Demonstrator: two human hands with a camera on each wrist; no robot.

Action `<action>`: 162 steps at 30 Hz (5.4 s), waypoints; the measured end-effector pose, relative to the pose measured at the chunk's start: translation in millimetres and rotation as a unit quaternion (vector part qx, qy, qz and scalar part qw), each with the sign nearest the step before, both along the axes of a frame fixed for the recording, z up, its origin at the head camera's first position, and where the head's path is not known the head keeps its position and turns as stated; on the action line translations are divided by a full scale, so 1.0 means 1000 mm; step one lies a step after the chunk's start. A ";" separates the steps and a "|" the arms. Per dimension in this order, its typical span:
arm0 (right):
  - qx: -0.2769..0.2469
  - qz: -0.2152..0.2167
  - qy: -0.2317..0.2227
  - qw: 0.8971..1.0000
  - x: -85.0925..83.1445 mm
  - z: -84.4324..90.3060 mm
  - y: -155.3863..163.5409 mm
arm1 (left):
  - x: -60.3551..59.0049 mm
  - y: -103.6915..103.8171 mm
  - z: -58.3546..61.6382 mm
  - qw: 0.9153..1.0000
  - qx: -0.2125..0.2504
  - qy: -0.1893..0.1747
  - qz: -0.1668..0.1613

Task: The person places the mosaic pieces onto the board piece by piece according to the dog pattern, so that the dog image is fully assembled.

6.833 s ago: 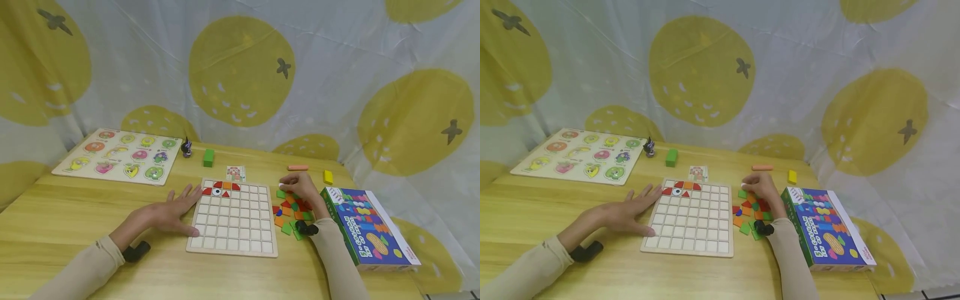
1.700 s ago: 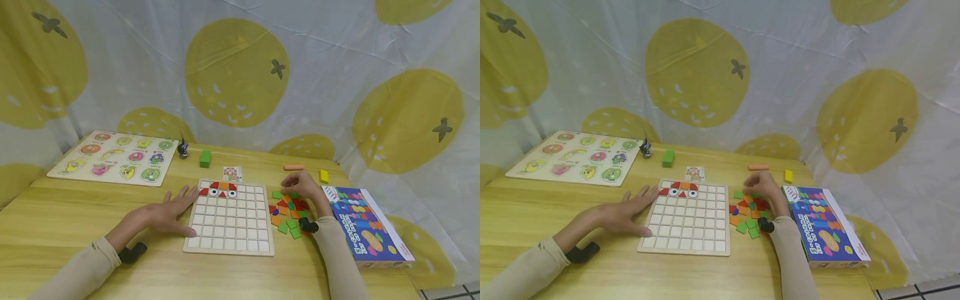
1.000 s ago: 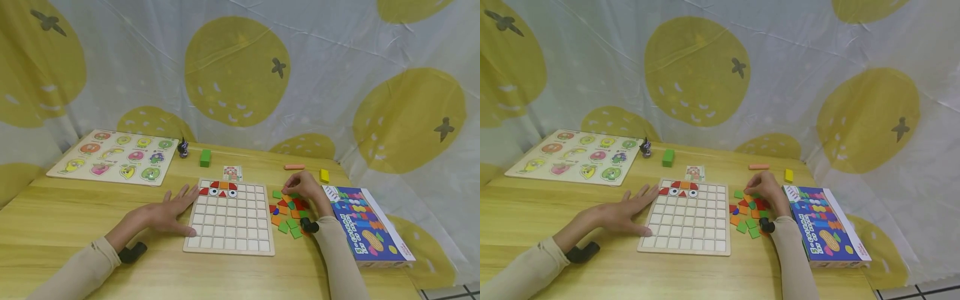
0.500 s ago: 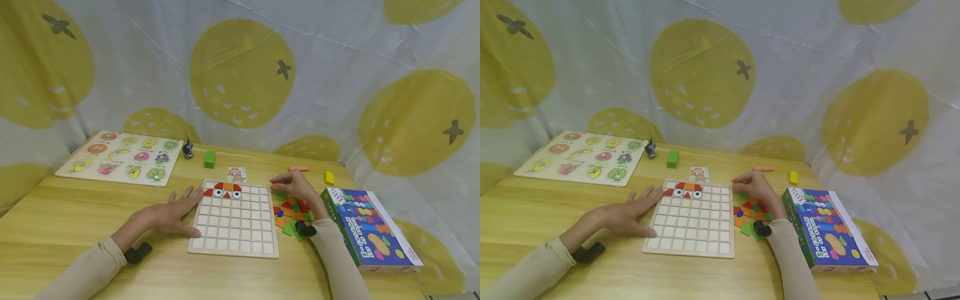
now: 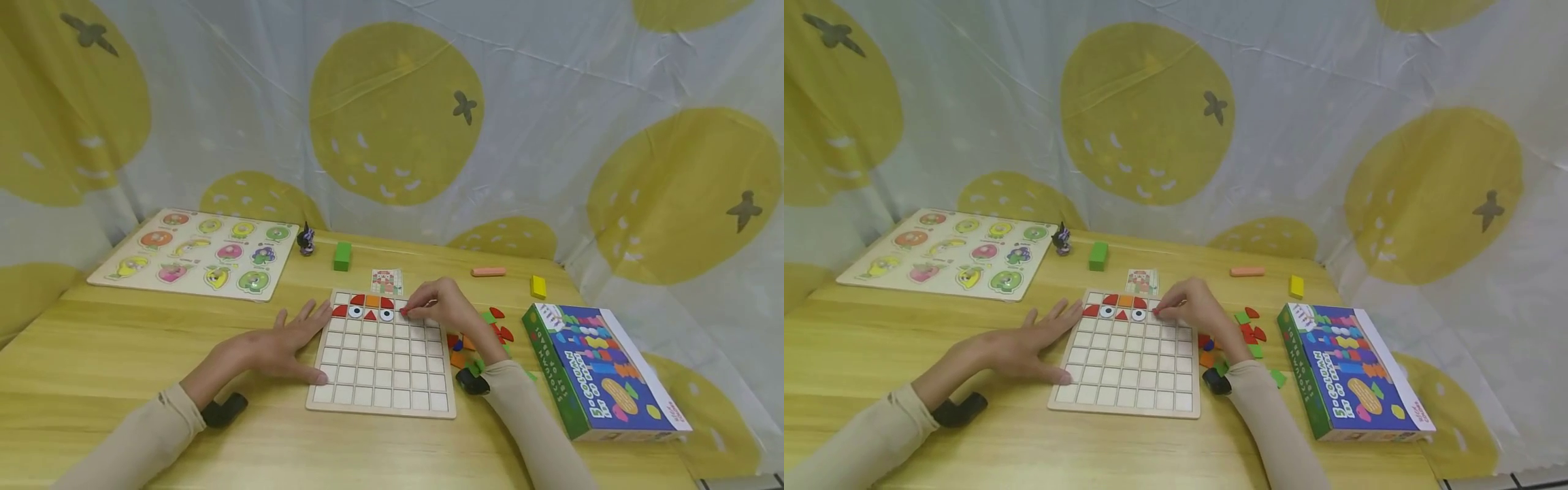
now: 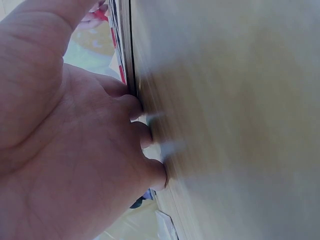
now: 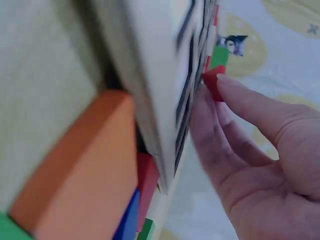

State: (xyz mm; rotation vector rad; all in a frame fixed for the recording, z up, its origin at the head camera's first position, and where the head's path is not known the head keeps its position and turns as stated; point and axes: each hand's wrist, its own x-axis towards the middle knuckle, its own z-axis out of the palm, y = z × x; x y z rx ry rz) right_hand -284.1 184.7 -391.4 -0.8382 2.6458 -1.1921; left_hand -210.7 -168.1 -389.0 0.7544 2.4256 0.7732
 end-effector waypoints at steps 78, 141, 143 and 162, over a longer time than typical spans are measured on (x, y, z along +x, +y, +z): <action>0.088 -0.075 -0.088 0.989 -0.011 -0.002 0.099 | -0.001 0.000 -0.002 1.000 -0.003 -0.002 -0.002; 0.018 0.023 -0.047 0.998 0.013 0.003 -0.109 | 0.000 0.000 0.003 1.000 0.002 0.000 -0.006; 0.013 0.032 -0.041 0.999 0.012 0.004 -0.104 | 0.000 0.000 0.003 1.000 0.000 0.003 -0.007; -0.005 -0.061 -0.024 0.998 0.008 0.013 0.064 | 0.001 0.001 0.003 1.000 0.010 0.000 0.000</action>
